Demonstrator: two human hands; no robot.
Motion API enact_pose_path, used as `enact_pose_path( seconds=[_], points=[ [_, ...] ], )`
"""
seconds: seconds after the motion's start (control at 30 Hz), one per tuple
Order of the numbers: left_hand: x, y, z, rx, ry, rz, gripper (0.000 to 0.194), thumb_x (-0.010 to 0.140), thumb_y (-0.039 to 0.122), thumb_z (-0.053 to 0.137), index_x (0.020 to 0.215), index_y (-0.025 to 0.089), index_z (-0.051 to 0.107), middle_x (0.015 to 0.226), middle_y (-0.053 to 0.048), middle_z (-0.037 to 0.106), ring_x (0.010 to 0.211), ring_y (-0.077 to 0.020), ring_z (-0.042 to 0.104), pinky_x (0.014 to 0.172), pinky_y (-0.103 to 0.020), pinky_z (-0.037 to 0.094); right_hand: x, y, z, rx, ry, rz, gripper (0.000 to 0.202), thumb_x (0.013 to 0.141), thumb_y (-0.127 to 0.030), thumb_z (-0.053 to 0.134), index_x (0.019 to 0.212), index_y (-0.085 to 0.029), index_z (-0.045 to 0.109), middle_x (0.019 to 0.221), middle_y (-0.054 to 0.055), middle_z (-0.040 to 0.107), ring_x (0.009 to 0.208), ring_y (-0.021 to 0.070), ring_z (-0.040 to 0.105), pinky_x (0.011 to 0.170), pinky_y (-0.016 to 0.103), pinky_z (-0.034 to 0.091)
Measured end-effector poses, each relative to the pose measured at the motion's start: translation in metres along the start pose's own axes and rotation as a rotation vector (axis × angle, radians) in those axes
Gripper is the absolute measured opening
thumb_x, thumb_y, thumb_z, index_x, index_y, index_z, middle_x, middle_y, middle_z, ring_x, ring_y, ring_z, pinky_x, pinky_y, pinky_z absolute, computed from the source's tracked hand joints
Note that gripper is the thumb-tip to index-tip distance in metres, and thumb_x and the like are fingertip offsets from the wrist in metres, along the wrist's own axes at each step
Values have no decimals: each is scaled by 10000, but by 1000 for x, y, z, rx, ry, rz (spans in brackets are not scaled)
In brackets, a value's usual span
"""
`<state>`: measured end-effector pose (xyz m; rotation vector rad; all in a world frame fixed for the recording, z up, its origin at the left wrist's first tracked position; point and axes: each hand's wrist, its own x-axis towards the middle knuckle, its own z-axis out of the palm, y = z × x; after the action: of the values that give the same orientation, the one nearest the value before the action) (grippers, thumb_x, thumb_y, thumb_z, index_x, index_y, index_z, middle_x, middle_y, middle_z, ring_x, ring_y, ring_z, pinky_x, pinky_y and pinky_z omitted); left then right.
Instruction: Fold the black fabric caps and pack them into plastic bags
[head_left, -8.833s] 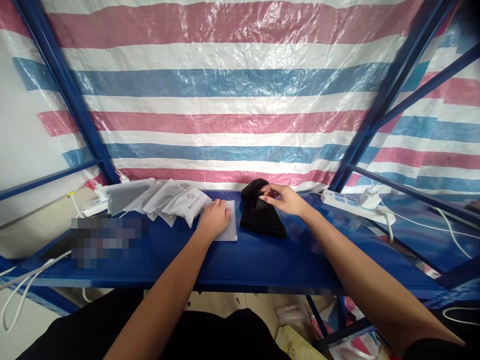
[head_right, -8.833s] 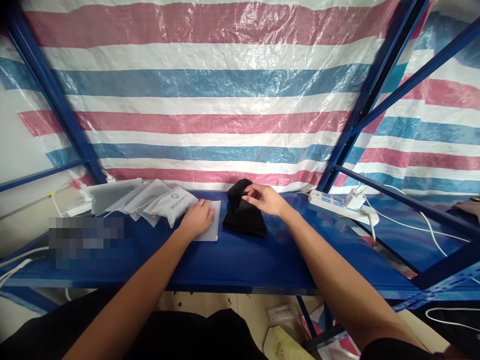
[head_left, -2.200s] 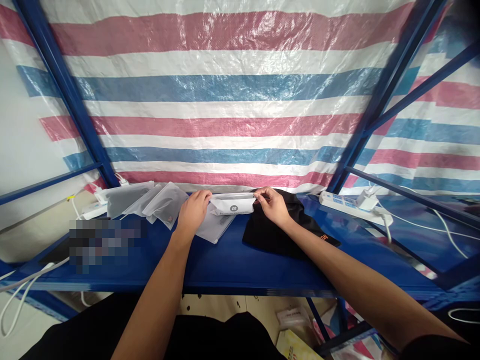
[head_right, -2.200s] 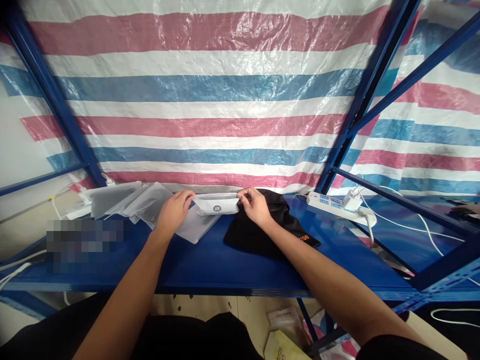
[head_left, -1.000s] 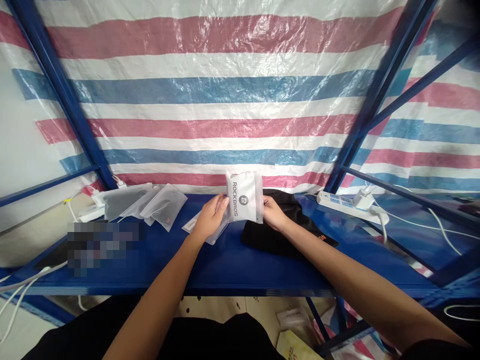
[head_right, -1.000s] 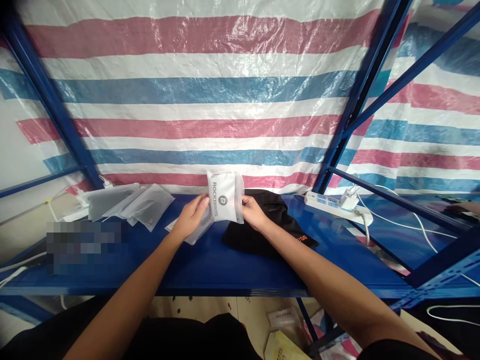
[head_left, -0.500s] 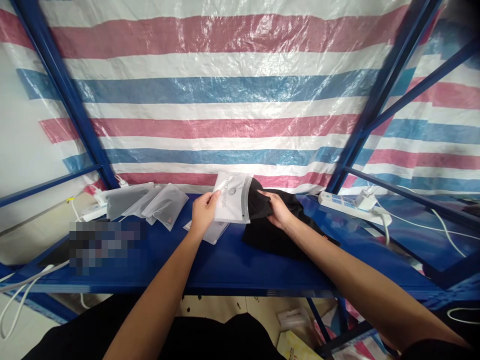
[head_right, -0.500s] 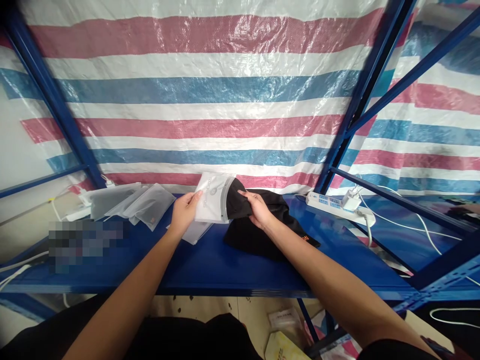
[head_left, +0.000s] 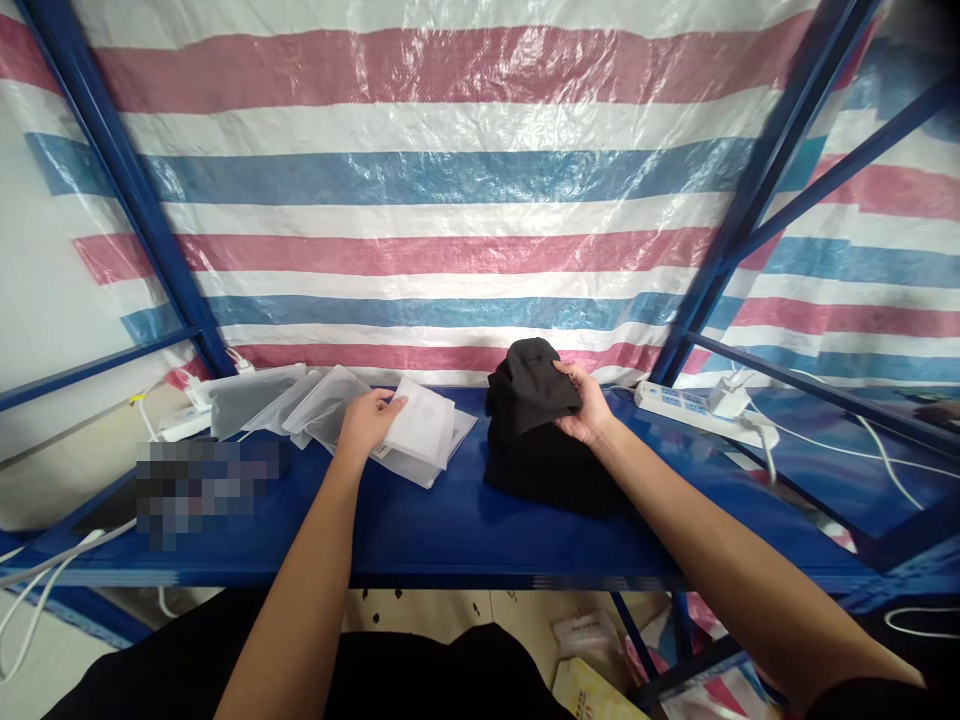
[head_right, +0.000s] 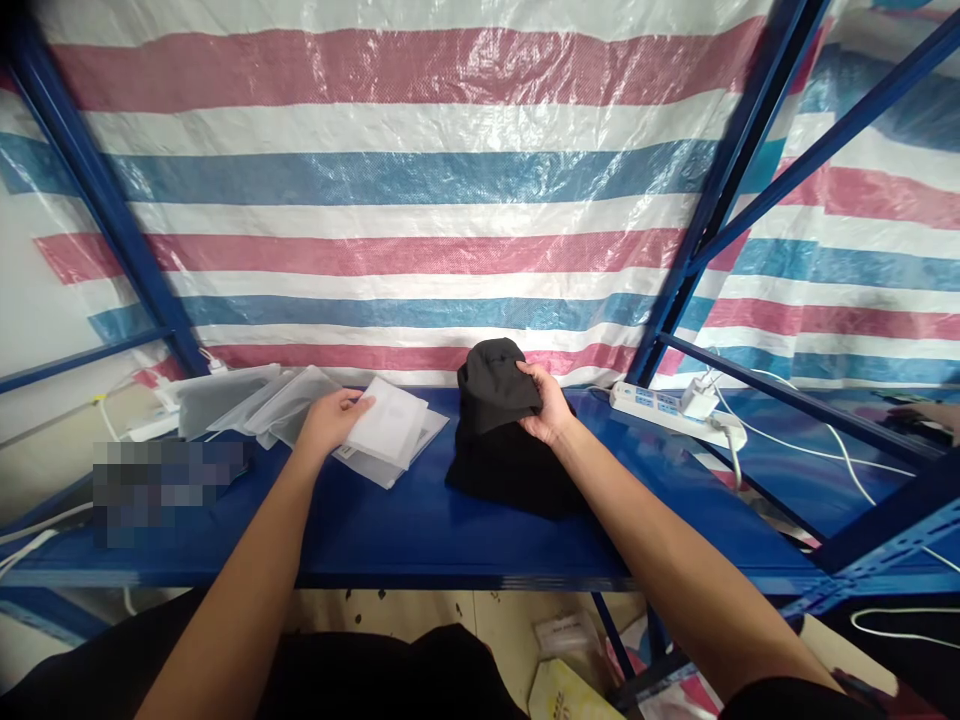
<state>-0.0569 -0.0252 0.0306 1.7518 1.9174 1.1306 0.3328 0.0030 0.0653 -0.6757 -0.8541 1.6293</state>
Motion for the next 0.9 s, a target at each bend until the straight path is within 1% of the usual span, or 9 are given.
enact_pose_path(
  seconds=[0.13, 0.23, 0.33, 0.4, 0.5, 0.6, 0.7, 0.77, 0.9],
  points=[
    [-2, -8, 11, 247, -14, 32, 431, 876, 378, 816, 1270, 208, 785, 1259, -137, 769, 1154, -345, 734, 1011, -419, 560, -3, -10, -9, -34, -83, 69, 232, 956, -392, 631, 1064, -211, 728, 936, 90, 850, 987, 314, 826, 903, 450, 700],
    [-6, -7, 23, 354, 74, 224, 381, 931, 267, 716, 1300, 194, 778, 1452, -169, 662, 1305, -368, 654, 1153, -483, 513, -2, -18, -22, -172, -116, 207, 285, 1000, -457, 619, 1045, -202, 738, 903, 98, 847, 916, 314, 831, 847, 431, 702],
    [-10, 0, 38, 295, 3, 467, 396, 1077, 323, 506, 1371, 212, 747, 1515, -128, 644, 1417, -316, 594, 1260, -462, 436, 8, -21, -37, -401, -103, 369, 346, 1027, -508, 636, 1085, -189, 754, 1010, 126, 855, 911, 310, 831, 790, 406, 694],
    [-14, 5, 49, 284, -131, 520, 486, 1121, 429, 433, 1476, 214, 686, 1629, -116, 583, 1534, -309, 504, 1318, -459, 363, 18, -19, -46, -594, 36, 290, 367, 1023, -541, 674, 1059, -186, 759, 1040, 132, 851, 872, 283, 820, 721, 364, 674],
    [-20, 7, 62, 352, -352, 436, 659, 1125, 562, 381, 1640, 178, 531, 1781, -144, 399, 1665, -340, 331, 1368, -502, 240, 28, -18, -55, -851, 235, -73, 408, 938, -584, 805, 931, -179, 766, 935, 114, 826, 756, 219, 757, 623, 288, 604],
    [-24, 6, 69, 402, -444, 359, 733, 1128, 602, 291, 1720, 187, 410, 1834, -128, 267, 1711, -355, 214, 1380, -565, 144, 22, -27, -52, -974, 14, -218, 495, 878, -661, 842, 907, -168, 813, 849, 90, 786, 703, 178, 682, 618, 262, 553],
    [-25, 5, 70, 440, -438, 324, 762, 1116, 646, 253, 1746, 232, 371, 1851, -83, 206, 1726, -389, 113, 1373, -627, 79, -2, -43, -39, -1090, -364, -20, 504, 809, -638, 894, 967, -161, 849, 892, 85, 795, 729, 170, 674, 650, 257, 539],
    [-25, 5, 70, 467, -436, 301, 785, 1108, 673, 235, 1757, 246, 352, 1858, -66, 178, 1726, -412, 80, 1367, -648, 64, -19, -51, -28, -1146, -569, 131, 601, 621, -492, 1030, 1111, -187, 860, 1058, 85, 819, 879, 206, 729, 747, 263, 573],
    [-25, 5, 71, 491, -445, 294, 808, 1102, 694, 199, 1773, 258, 319, 1865, -49, 147, 1726, -409, 81, 1371, -625, 64, -39, -58, -22, -1178, -651, 174, 848, 416, -295, 1079, 1231, -246, 849, 1131, 50, 818, 986, 231, 765, 841, 265, 610]
  ],
)
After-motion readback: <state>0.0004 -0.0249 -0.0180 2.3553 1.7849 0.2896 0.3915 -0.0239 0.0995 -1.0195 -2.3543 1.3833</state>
